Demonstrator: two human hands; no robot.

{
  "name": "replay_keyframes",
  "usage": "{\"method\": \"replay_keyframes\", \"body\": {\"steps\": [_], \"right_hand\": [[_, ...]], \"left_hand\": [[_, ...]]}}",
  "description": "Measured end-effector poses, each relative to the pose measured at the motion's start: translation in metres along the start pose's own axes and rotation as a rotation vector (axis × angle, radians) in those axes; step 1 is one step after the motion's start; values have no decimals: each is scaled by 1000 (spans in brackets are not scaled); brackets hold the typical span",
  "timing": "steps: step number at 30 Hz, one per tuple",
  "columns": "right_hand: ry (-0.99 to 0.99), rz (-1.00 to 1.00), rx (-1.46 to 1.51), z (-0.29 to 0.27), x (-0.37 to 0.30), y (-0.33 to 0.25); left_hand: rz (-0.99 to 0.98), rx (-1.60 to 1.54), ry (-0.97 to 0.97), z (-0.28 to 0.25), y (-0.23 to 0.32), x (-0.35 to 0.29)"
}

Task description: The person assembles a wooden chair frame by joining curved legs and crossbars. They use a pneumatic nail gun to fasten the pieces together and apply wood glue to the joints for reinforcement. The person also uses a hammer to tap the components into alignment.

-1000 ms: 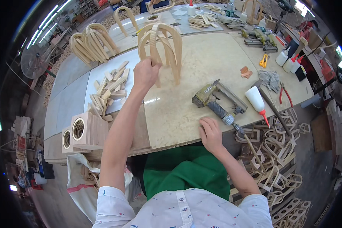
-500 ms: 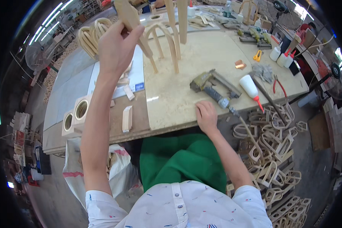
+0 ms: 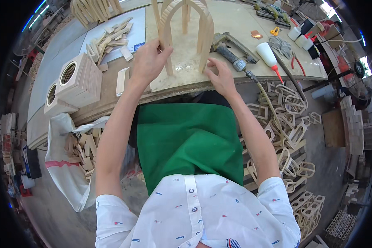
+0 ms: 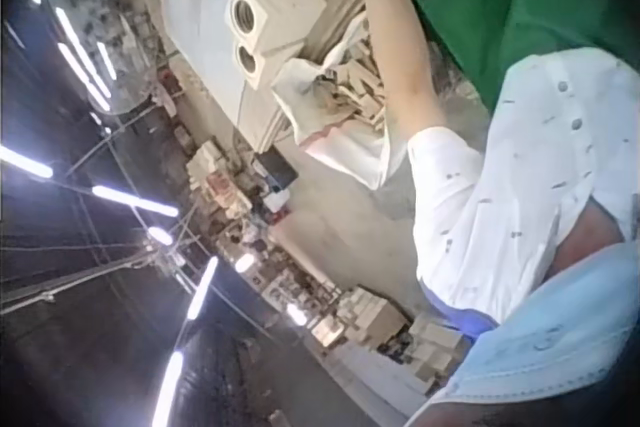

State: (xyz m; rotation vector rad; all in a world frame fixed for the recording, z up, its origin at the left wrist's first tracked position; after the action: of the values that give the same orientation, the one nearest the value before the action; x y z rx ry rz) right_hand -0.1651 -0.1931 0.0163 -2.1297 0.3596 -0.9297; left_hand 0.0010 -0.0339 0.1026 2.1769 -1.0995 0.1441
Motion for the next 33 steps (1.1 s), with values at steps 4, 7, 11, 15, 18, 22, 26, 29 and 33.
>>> {"method": "replay_keyframes", "body": {"steps": [4, 7, 11, 15, 18, 22, 26, 29, 33], "right_hand": [[-20, 13, -1, 14, 4, -1], [-48, 75, -3, 29, 11, -1], [-23, 108, 84, 41, 21, 1], [-2, 104, 64, 42, 24, 10], [11, 177, 142, 41, 23, 17], [-24, 326, 240, 46, 22, 23], [-46, 314, 227, 51, 22, 29], [-55, 333, 240, 50, 23, 30], [-36, 295, 236, 48, 27, 30]], "left_hand": [[8, 5, 16, -4, 0, -3], [6, 10, 45, -6, -3, -4], [-27, -10, 34, -10, -13, -4], [-75, -45, -53, -25, -18, -9], [-133, -106, 107, -52, -63, -30], [-398, -51, 77, -63, -143, -63], [-463, 130, 3, -52, -157, -76], [-441, 244, -27, -45, -157, -78], [-418, 328, -3, -45, -156, -72]]}}
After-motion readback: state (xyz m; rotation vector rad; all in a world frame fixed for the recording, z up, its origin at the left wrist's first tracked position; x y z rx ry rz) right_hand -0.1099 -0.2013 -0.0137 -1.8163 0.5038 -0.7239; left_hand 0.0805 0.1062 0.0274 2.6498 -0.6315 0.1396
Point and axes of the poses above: each hand's wrist, its own x-axis towards the middle knuckle, its own z-axis out of the palm, y = z × x, the point moved 10 cm from there along x, towards the middle knuckle, and after that the axes turned 8 degrees about x, right-handed, at the moved point
